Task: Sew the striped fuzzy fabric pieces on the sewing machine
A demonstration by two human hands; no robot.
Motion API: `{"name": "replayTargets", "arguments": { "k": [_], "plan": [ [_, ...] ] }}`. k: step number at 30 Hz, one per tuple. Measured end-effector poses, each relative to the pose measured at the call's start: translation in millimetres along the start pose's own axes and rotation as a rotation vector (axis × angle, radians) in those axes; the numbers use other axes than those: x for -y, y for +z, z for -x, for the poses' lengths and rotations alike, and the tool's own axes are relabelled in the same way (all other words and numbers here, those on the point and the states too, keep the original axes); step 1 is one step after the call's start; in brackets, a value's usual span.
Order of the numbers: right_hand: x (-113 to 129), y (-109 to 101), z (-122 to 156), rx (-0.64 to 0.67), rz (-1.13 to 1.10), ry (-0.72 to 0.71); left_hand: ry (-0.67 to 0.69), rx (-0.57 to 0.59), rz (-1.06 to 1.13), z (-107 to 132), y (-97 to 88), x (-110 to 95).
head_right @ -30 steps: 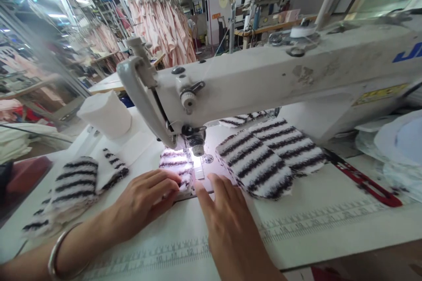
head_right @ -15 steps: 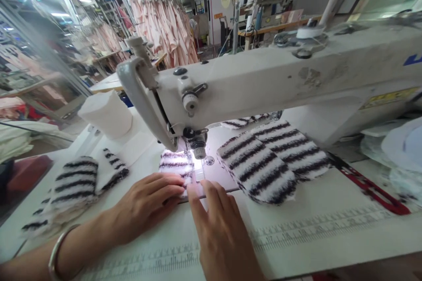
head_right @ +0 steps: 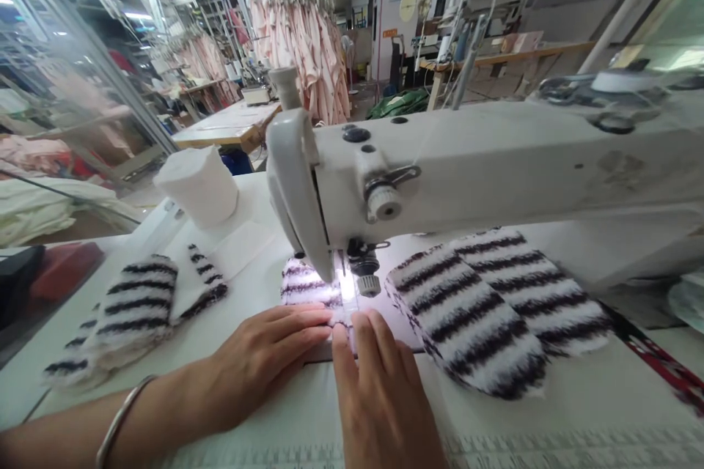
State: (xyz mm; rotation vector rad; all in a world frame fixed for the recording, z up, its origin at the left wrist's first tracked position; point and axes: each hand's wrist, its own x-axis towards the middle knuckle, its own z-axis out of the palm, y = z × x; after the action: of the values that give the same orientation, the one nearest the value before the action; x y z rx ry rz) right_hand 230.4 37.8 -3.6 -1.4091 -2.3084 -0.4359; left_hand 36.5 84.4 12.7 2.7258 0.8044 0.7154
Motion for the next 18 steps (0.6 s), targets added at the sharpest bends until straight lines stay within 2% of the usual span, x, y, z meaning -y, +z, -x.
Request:
{"name": "replayTargets", "arguments": {
  "k": [6,13,18],
  "plan": [
    [-2,9,-21,-0.041,-0.054,0.078,0.026,-0.006,0.005,-7,-0.8,19],
    [-7,11,-24,0.048,-0.039,0.092,0.077,-0.126,-0.075,-19,0.7,46],
    [-5,2,-13,0.075,-0.125,0.123,0.061,-0.029,-0.207,-29,-9.7,49]
  ]
}}
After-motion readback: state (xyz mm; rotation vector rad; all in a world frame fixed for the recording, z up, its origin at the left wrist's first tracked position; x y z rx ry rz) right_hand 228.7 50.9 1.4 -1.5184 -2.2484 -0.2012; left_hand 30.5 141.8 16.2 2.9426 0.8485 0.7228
